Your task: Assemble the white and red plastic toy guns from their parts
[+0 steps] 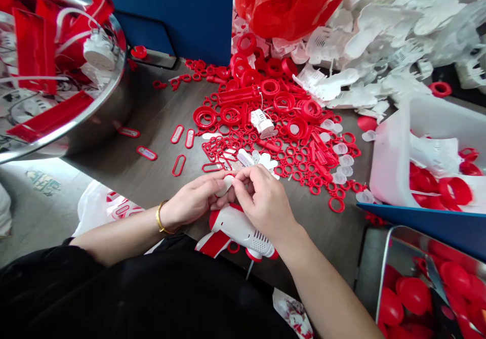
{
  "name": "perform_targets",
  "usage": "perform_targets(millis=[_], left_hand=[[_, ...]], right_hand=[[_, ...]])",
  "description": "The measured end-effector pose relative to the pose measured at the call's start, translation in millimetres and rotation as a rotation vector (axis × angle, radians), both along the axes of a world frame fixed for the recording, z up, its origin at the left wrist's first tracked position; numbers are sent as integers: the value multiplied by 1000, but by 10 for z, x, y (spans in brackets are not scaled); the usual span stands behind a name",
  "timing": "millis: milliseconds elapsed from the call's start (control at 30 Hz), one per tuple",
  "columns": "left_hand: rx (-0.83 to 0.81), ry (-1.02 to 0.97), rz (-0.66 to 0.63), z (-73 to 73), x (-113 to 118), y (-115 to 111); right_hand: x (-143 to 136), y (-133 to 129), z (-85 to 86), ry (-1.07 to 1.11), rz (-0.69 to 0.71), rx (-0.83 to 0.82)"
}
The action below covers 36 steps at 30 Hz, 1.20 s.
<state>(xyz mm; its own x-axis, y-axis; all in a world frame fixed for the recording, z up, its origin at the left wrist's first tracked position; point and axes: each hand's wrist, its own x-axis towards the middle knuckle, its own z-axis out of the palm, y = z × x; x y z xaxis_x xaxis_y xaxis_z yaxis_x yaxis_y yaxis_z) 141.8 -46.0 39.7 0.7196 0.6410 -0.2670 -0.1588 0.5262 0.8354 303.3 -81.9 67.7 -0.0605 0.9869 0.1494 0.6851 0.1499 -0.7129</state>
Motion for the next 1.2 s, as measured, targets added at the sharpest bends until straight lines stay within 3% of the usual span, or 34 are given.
perform_targets(millis=[133,267,367,533,700,767,833,933,1067,1200], left_hand=[[243,155,8,30,-34,-21],[281,206,-9,-2,-105,5],[321,255,24,-46,-165,47],[498,496,21,-41,-446,148],[795,955,47,3,-1039,330],[965,1123,86,-7,-1170,396],[1124,1250,192,-28,-1141,432],[1268,1242,267,-66,-837,431],[1317,1054,-101,-94,-445,456],[1141,858,-252,-76,-461,507]], right_hand=[[82,-31,-55,50,22,-11],[260,-24,-212,-97,39,-202],[298,129,-337,-220,30,-298],[235,402,-449,-336,-140,-145],[320,246,-535,-247,-167,21],[358,201,-564,-165,-199,79],[362,212,-575,-106,-192,125],[318,243,-536,-48,-169,107],[311,96,-430,132,-99,-221],[397,-38,-419,150,-96,-395]])
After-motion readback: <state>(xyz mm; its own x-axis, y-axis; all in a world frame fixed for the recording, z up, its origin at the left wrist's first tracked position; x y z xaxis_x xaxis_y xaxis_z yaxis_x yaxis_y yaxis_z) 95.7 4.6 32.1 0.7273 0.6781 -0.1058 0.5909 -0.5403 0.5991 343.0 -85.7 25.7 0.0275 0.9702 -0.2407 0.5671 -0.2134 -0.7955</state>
